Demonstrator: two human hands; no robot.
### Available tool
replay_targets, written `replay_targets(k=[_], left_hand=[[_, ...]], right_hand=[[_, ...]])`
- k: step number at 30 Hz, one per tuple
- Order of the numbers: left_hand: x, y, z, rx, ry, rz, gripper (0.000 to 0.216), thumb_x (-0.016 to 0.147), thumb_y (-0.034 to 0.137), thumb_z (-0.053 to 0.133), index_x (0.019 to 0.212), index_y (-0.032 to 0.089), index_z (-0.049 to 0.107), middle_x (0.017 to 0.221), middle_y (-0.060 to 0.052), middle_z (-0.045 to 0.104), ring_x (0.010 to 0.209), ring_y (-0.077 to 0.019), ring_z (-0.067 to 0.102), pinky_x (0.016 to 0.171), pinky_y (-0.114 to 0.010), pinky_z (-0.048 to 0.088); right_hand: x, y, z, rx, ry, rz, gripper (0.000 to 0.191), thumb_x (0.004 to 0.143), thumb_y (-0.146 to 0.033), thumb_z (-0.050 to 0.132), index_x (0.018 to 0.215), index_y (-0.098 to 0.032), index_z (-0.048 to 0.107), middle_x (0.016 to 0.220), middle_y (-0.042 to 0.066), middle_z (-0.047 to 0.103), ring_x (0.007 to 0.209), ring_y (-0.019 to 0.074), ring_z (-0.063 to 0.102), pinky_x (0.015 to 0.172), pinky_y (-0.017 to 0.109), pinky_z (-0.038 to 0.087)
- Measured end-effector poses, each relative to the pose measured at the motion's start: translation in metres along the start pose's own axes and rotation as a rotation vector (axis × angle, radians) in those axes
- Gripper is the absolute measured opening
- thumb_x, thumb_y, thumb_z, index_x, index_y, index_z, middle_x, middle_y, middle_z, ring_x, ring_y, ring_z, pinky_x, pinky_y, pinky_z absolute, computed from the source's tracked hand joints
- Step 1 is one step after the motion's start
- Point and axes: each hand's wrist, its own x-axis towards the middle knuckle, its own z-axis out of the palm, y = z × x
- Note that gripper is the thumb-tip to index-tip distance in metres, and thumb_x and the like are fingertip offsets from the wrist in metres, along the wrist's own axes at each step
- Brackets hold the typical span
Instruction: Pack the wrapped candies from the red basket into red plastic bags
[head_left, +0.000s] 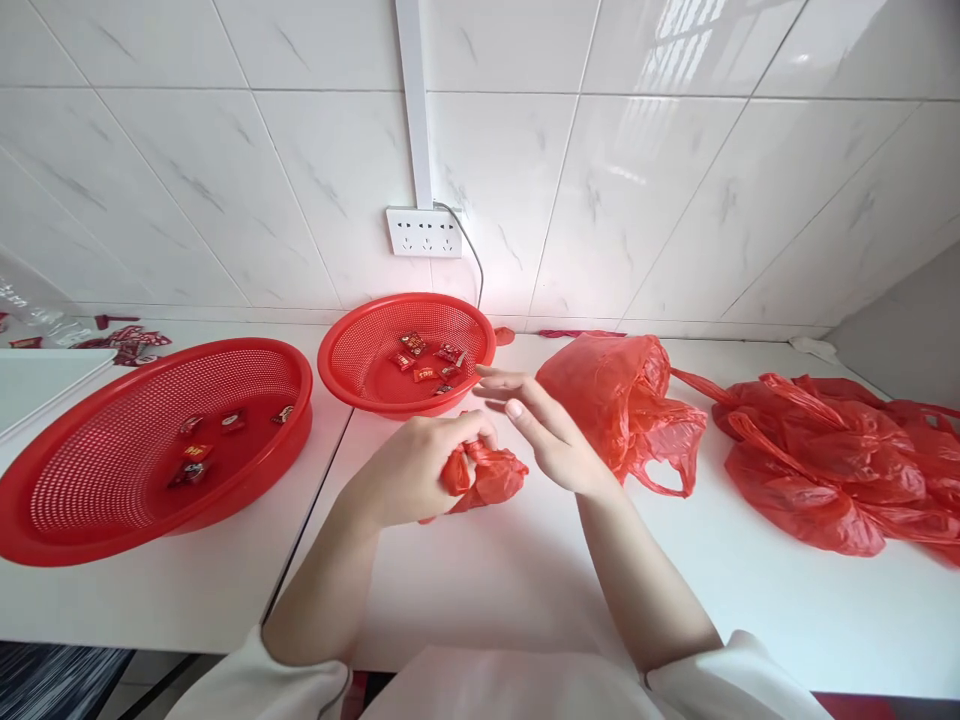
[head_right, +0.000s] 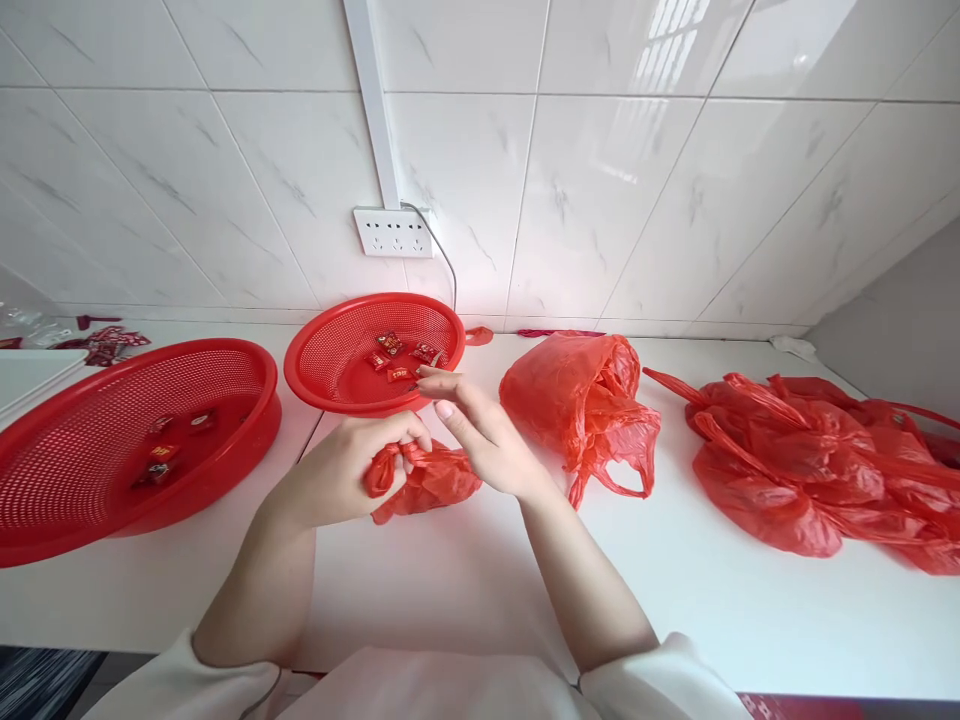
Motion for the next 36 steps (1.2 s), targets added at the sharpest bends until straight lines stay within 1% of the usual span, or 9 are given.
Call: replay_targets(k=[2, 5, 9, 13, 17, 21, 25, 32, 36], left_hand=[[0.002, -0.003, 0.004, 0.207, 0.151, 0.084, 0.021, 0.08, 0.009, 0.048, 0.091, 0.023, 0.059, 0.083, -0.001, 0.064, 0.075, -0.0156, 0.061, 0.064, -0.026, 0.047], [0.01, -0.012, 0.009, 0.265, 0.365, 0.209, 0.022, 0.084, 0.007, 0.045, 0.092, 0.022, 0.06, 0.098, -0.004, 0.062, 0.091, -0.016, 0.062, 0.075, -0.027, 0.05], [0.017, -0.023, 0.01, 0.23, 0.513, 0.275, 0.014, 0.084, 0.012, 0.054, 0.088, 0.022, 0.062, 0.095, -0.004, 0.061, 0.09, -0.0154, 0.062, 0.077, -0.026, 0.052], [0.015, -0.026, 0.006, 0.126, 0.488, 0.25, 0.014, 0.083, 0.015, 0.059, 0.089, 0.023, 0.069, 0.091, -0.002, 0.069, 0.087, -0.0154, 0.065, 0.078, -0.027, 0.054], [0.012, -0.027, -0.002, 0.057, 0.477, 0.161, 0.014, 0.083, 0.024, 0.064, 0.093, 0.024, 0.074, 0.092, -0.002, 0.073, 0.084, -0.0164, 0.067, 0.077, -0.028, 0.056], [0.009, -0.027, -0.01, 0.068, 0.514, 0.056, 0.009, 0.077, 0.03, 0.072, 0.077, 0.021, 0.073, 0.075, -0.001, 0.069, 0.07, -0.014, 0.063, 0.061, -0.023, 0.053], [0.01, -0.027, -0.016, -0.058, 0.502, -0.028, 0.009, 0.075, 0.029, 0.074, 0.074, 0.02, 0.071, 0.074, -0.001, 0.067, 0.07, -0.0132, 0.061, 0.057, -0.022, 0.048], [0.018, -0.05, -0.013, -0.724, 0.436, -0.039, 0.027, 0.075, 0.037, 0.074, 0.061, 0.018, 0.059, 0.05, 0.005, 0.038, 0.043, -0.005, 0.032, 0.041, -0.021, 0.024], [0.021, -0.055, -0.007, -0.799, 0.507, -0.017, 0.034, 0.075, 0.041, 0.073, 0.058, 0.018, 0.054, 0.047, 0.006, 0.034, 0.04, -0.0043, 0.027, 0.04, -0.022, 0.02]], right_hand=[[0.004, 0.009, 0.005, 0.094, -0.074, 0.09, 0.039, 0.098, -0.043, 0.037, 0.133, -0.028, 0.047, 0.134, 0.008, 0.054, 0.106, 0.0184, 0.061, 0.087, 0.037, 0.053], [0.007, 0.017, 0.008, 0.158, -0.108, 0.139, 0.043, 0.097, -0.041, 0.041, 0.139, -0.029, 0.041, 0.127, 0.008, 0.059, 0.095, 0.0161, 0.063, 0.078, 0.033, 0.055], [0.007, 0.021, 0.005, 0.139, -0.074, 0.094, 0.033, 0.092, -0.034, 0.054, 0.123, -0.024, 0.058, 0.111, 0.005, 0.067, 0.09, 0.0153, 0.064, 0.078, 0.03, 0.053], [0.008, 0.019, -0.007, 0.065, 0.044, 0.076, 0.019, 0.088, -0.031, 0.058, 0.098, -0.021, 0.071, 0.096, 0.004, 0.071, 0.085, 0.0161, 0.065, 0.077, 0.031, 0.053], [0.006, 0.011, -0.022, 0.032, -0.055, 0.116, 0.023, 0.092, -0.031, 0.052, 0.103, -0.024, 0.071, 0.106, 0.004, 0.071, 0.096, 0.0177, 0.064, 0.084, 0.033, 0.051], [0.004, 0.008, -0.029, 0.094, 0.01, 0.11, 0.016, 0.088, -0.034, 0.06, 0.092, -0.023, 0.07, 0.116, 0.004, 0.066, 0.108, 0.0195, 0.06, 0.093, 0.035, 0.047], [0.004, 0.011, -0.029, 0.225, 0.035, 0.127, 0.011, 0.084, -0.033, 0.064, 0.085, -0.023, 0.068, 0.116, 0.004, 0.065, 0.111, 0.0216, 0.058, 0.097, 0.039, 0.044], [0.007, 0.015, -0.026, 0.518, -0.05, 0.189, 0.013, 0.078, -0.029, 0.053, 0.068, -0.021, 0.057, 0.106, 0.006, 0.062, 0.098, 0.0238, 0.055, 0.086, 0.04, 0.042], [0.005, 0.014, -0.025, 0.419, -0.021, 0.197, 0.026, 0.082, -0.034, 0.056, 0.061, -0.02, 0.051, 0.106, 0.006, 0.062, 0.097, 0.0227, 0.053, 0.087, 0.038, 0.04]])
